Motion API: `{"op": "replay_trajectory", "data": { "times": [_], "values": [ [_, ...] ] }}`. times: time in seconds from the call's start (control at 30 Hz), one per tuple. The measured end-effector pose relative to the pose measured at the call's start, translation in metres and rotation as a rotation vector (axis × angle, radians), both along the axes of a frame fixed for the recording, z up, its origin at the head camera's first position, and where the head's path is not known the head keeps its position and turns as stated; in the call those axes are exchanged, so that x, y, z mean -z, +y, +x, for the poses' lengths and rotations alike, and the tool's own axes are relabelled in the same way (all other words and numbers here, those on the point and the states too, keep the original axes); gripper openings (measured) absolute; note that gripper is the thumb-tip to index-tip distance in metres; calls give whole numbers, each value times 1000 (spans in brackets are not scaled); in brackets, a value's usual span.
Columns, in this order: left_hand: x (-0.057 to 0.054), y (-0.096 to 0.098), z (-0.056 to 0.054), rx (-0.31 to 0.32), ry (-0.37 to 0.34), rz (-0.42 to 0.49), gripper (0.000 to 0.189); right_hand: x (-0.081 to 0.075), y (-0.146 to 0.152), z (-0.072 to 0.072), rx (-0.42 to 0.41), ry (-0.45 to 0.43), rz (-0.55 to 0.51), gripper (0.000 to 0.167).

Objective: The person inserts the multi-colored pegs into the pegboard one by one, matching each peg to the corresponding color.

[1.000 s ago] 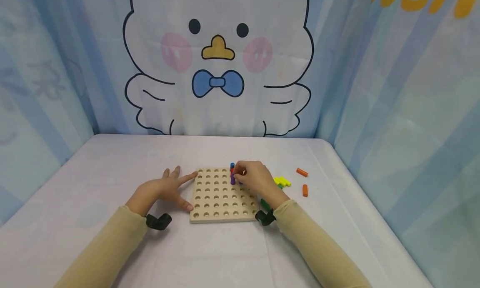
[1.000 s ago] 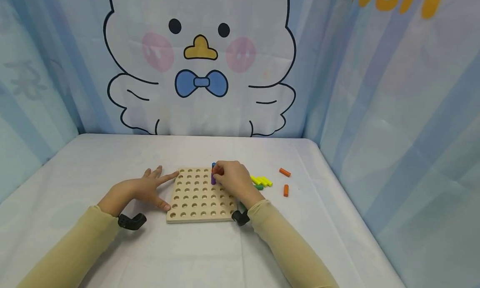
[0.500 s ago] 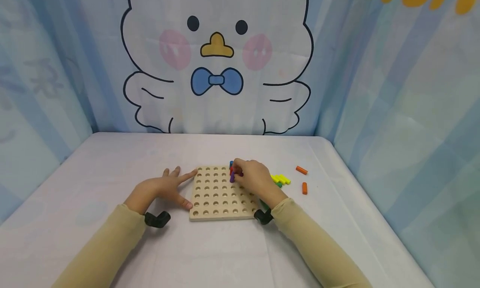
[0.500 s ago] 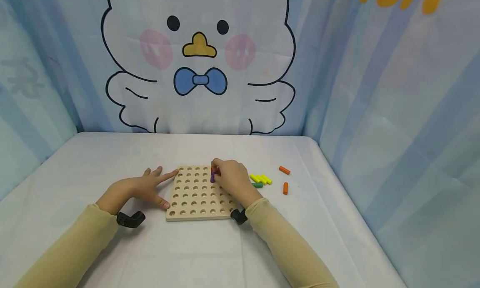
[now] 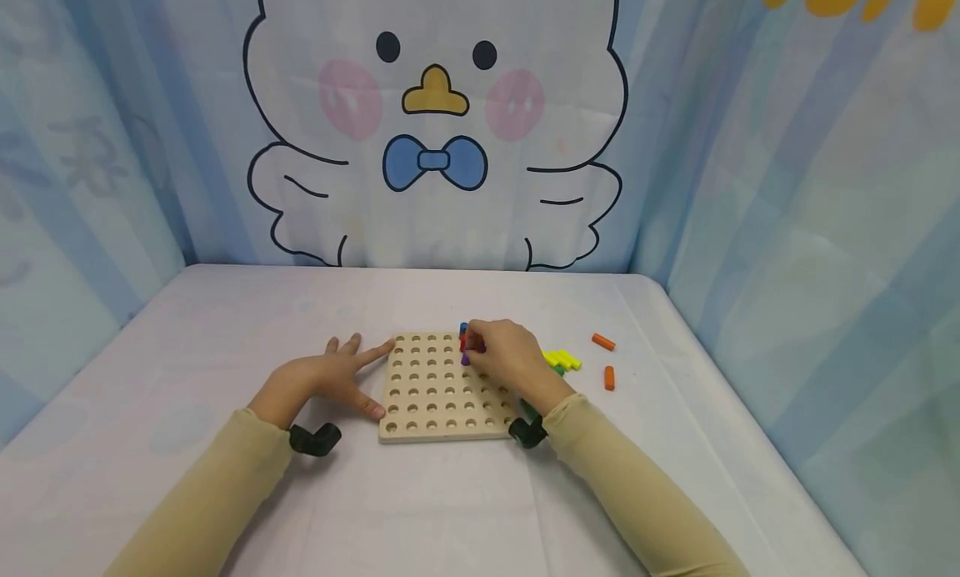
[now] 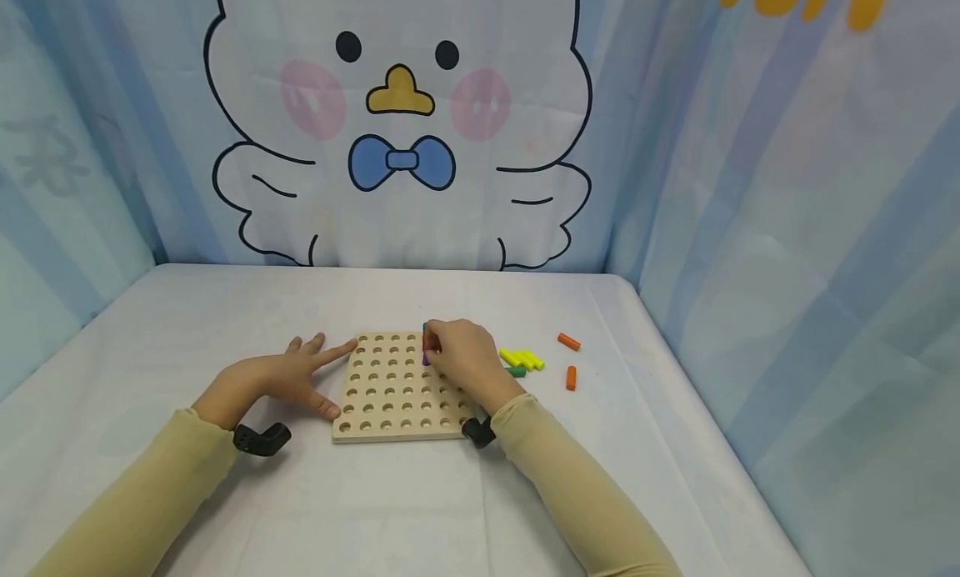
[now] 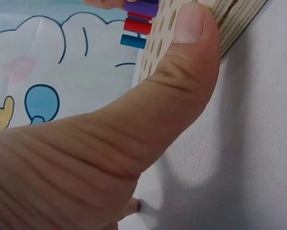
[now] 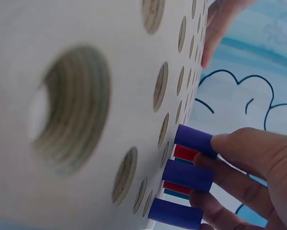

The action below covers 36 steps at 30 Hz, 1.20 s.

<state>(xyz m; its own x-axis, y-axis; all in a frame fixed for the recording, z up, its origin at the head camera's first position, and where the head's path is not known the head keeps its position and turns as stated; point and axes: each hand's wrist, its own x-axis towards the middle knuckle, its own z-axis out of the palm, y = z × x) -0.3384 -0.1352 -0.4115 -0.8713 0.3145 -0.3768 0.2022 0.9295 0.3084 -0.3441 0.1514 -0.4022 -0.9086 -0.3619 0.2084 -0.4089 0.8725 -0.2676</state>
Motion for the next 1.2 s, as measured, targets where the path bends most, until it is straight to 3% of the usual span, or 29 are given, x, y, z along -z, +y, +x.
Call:
{"op": "replay_trajectory", "data": {
  "times": [0.17,0.7,0.8,1.03,1.2],
  "values": [
    [1,-1,0,8,5,3,126,-2,0,0,-10,-20,-7,11],
    [0,1,-1,4,7,-7,126,-13,29,15,87,-24,-6,15],
    [-1,2,-1,3,6,-10,126,-15,39,18,110,-93,18,16],
    [0,2,-1,8,11,-11,127,-19,59,30,143,-397,202,25],
    [0,1,-1,9,9,-9,127,-15,65,37,136,-465,250,28]
  ]
}}
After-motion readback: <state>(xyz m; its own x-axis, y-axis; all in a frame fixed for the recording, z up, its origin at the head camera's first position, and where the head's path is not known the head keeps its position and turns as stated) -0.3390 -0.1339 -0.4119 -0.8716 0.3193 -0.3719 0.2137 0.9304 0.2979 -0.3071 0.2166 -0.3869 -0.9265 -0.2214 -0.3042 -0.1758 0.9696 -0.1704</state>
